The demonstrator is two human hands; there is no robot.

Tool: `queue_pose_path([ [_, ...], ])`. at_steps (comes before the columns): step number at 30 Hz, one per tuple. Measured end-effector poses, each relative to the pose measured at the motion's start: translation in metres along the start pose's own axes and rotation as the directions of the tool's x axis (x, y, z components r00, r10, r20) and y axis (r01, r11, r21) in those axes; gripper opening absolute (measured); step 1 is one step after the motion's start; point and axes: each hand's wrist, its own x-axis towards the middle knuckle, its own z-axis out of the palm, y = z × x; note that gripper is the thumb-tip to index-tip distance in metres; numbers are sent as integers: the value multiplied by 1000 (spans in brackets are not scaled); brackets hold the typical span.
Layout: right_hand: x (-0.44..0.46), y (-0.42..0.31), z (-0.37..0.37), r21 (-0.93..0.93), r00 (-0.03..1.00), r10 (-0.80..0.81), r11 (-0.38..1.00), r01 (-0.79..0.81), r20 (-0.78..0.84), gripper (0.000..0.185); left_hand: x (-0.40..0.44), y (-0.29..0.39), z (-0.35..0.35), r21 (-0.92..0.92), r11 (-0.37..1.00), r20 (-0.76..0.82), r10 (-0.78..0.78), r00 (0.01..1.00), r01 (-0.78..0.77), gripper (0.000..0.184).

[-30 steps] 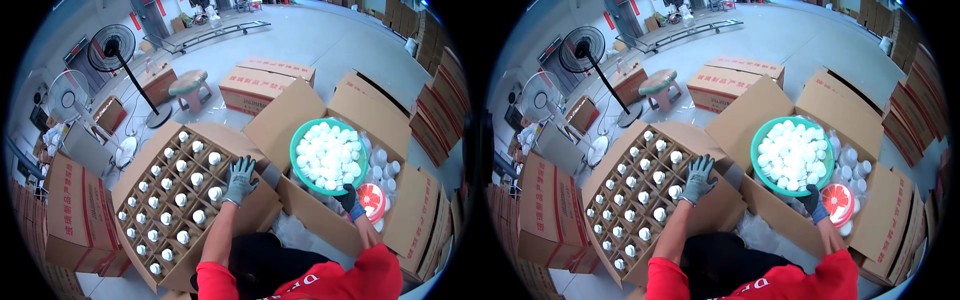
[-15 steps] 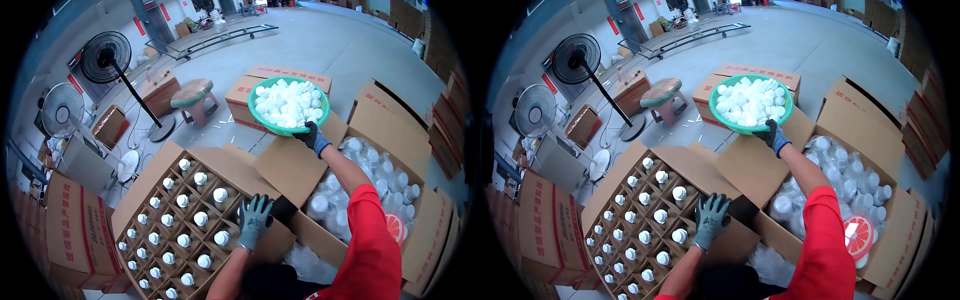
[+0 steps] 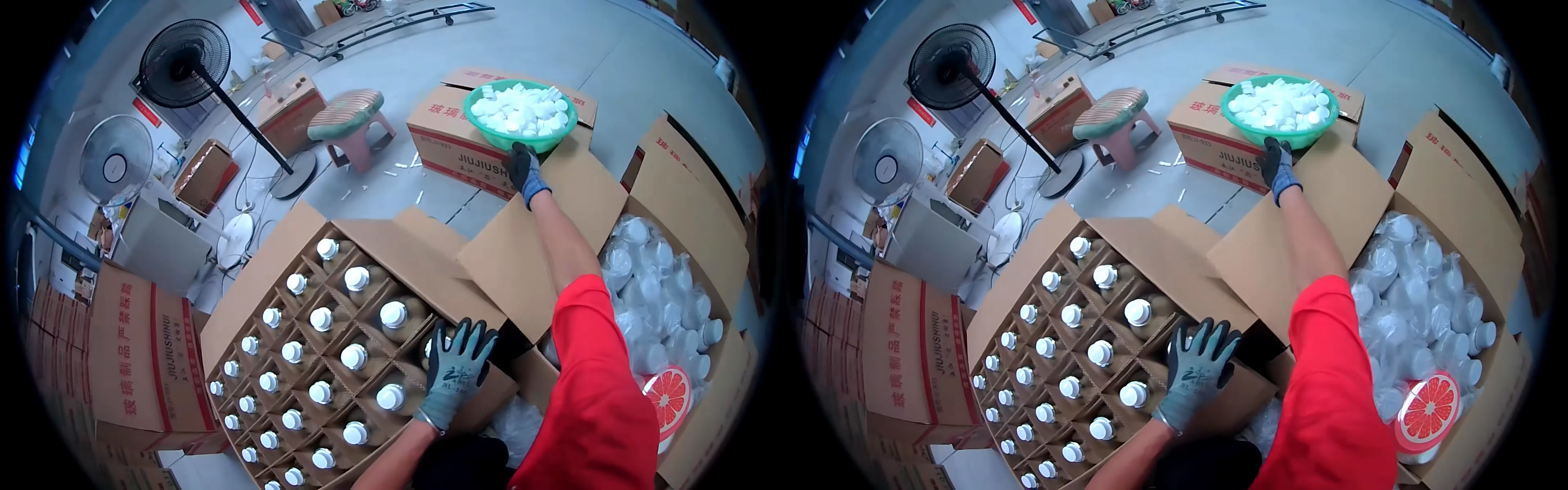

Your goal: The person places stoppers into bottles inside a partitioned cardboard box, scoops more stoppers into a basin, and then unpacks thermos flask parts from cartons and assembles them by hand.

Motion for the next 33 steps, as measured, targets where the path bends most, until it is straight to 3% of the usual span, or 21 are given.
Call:
queue_pose_path([
  [3, -76, 6, -27, 31, 927, 16, 999, -30, 373, 17, -2, 0, 0, 6, 1000, -8, -4, 1000, 4, 57],
  [4, -126, -1, -50, -365, 841, -65, 881, 301, 537, 23, -3, -1, 3, 3, 1000, -9, -6, 1000, 6, 57],
  [5, -188, -17, -64, -565, 720, -142, 525, 637, 679, 29, -4, -2, 5, -22, 1000, -18, -3, 1000, 3, 55],
  [7, -304, -30, -132, -549, 810, 234, 826, 126, 538, 44, -2, -1, 0, 5, 1000, -9, -3, 1000, 3, 55],
  [8, -359, -31, -178, -614, 748, 335, 780, 121, 573, 41, -3, 0, -4, 19, 1000, 2, -2, 1000, 2, 55],
  [9, -426, -77, -166, -821, 724, 453, 497, 280, 521, 37, -4, -1, 1, 27, 1000, -10, 3, 1000, -3, 56],
  [10, -465, -81, -189, -891, 671, 594, 370, 262, 444, 36, -7, 0, 4, 34, 999, -30, -8, 1000, 9, 56],
  [11, -504, -85, -212, -940, 606, 720, 230, 252, 339, 36, -8, 3, -7, 44, 999, -12, -18, 1000, 18, 58],
  [13, -558, -78, -247, -898, 505, 824, 8, 440, 255, 41, -17, 2, 0, -43, 999, -108, -4, 994, -1, 65],
  [15, -587, -44, -294, -819, 341, 865, 128, 559, 368, 38, -48, 7, -9, -82, 996, -153, 3, 988, -16, 63],
  [17, -611, -33, -326, -762, 412, 768, 148, 630, 490, 38, -104, 16, -48, -150, 988, -203, -74, 976, 43, 52],
  [19, -613, -78, -285, -688, 482, 726, -17, 725, 490, 51, -177, 26, -87, -169, 960, -207, -255, 945, 222, 56],
  [21, -604, -121, -300, -646, 686, 357, -243, 724, 634, 54, -260, 27, -95, -254, 922, -298, -363, 883, 294, 55],
  [24, -567, -199, -365, -740, 890, -60, -583, 336, 451, 66, -389, 47, -78, -278, 729, -249, -684, 686, 626, 47],
  [25, -553, -217, -400, -708, 966, -213, -705, -47, 148, 79, -428, 58, -63, -507, 609, -236, -779, 581, 611, 40],
  [26, -539, -237, -443, -641, 914, -396, -726, -251, 91, 86, -450, 85, -68, -578, 480, -157, -859, 488, 660, 37],
  [29, -522, -299, -534, -759, 694, -685, -325, -565, -223, 90, -509, 153, -43, -855, 144, -15, -967, 253, 499, 37],
  [30, -522, -316, -552, -844, 686, -593, -19, -536, -423, 87, -557, 148, -3, -801, 171, -17, -964, 264, 573, 37],
  [31, -516, -319, -595, -869, 793, -388, 360, -339, -470, 82, -562, 167, 1, -813, 140, 9, -967, 253, 566, 37],
  [32, -508, -313, -629, -690, 897, -190, 706, -158, -399, 77, -564, 186, 6, -824, 111, 33, -969, 243, 555, 36],
  [33, -531, -327, -586, -622, 837, -77, 707, -337, -541, 70, -569, 190, 12, -818, 101, 41, -972, 233, 566, 36],
])
